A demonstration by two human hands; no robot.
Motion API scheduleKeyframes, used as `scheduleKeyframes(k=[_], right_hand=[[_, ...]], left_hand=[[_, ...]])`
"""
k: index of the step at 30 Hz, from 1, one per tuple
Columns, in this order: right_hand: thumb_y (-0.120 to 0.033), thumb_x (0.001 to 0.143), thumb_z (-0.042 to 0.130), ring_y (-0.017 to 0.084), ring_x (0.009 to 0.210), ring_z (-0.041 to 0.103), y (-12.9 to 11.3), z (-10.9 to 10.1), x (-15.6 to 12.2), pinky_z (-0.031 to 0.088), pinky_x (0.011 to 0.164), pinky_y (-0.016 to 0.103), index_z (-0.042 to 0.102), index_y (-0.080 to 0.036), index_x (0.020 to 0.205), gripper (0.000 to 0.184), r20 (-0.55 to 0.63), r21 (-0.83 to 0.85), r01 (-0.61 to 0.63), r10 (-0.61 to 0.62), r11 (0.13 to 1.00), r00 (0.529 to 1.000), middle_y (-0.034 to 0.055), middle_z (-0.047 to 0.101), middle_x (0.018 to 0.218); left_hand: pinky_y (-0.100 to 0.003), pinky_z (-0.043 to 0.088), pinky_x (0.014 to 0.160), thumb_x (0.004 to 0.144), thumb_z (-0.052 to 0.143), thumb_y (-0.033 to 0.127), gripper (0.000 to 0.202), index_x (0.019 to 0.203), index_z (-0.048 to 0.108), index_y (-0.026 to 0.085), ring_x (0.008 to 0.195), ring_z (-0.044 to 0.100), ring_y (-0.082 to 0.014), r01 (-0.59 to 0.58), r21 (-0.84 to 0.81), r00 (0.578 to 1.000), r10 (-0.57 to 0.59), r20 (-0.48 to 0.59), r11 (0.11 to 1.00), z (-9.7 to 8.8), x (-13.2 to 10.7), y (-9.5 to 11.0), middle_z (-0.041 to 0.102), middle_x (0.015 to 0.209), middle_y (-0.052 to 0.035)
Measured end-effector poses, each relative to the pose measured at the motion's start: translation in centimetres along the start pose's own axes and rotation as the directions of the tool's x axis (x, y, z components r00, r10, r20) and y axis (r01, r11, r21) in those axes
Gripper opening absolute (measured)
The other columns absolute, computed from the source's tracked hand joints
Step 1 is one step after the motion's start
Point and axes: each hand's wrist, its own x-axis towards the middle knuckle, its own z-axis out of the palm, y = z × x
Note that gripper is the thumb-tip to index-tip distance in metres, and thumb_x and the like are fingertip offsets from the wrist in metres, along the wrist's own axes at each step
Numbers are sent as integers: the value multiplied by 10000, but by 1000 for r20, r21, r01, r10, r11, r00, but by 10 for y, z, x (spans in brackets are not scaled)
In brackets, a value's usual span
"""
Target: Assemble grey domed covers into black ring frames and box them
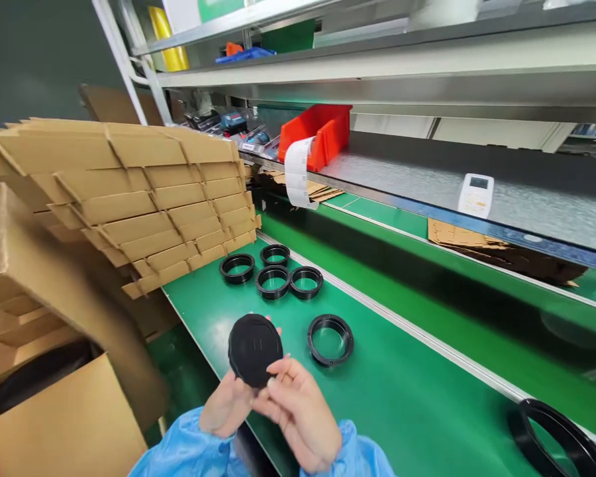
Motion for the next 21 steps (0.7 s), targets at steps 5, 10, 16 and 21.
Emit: scheduleKeyframes(k=[5,10,16,21], right_hand=[[-538,789,862,159,688,701,15,2,-12,570,589,273,650,-159,1137,557,306,-357,-44,162,933,938,72,726,883],[-306,1027,581,231,1107,600,-30,-19,-17,522,959,443,735,-291,1161,205,363,-865,490,-542,106,758,90,648,1150],[-343,1073,492,274,1355,360,-47,-47,-3,389,1142,547,691,-359,1265,277,438,-890,438,-509,-128,741,57,464,1462],[-396,1100,403,273,1381,303,-43,-54,1,367,1169,537,593,-319,1407,370,475,-871,476,-443,-119,760,79,437,1495]], left_hand=[[-523,557,1045,863,782,591,628,1399,603,315,1363,562,-386,63,-257,989,-95,-114,964,3,6,22,644,1427,-78],[-500,655,842,902,607,773,742,1288,694,145,1093,724,-390,470,-302,881,-459,112,829,10,0,24,745,1203,-171],[-433,676,683,874,643,767,686,1222,736,183,942,760,-351,539,-286,842,-523,135,793,18,-7,6,760,1151,-161],[-340,641,586,813,661,804,687,1176,754,228,848,757,-294,498,-193,864,-503,26,845,22,-1,7,765,1125,-135]])
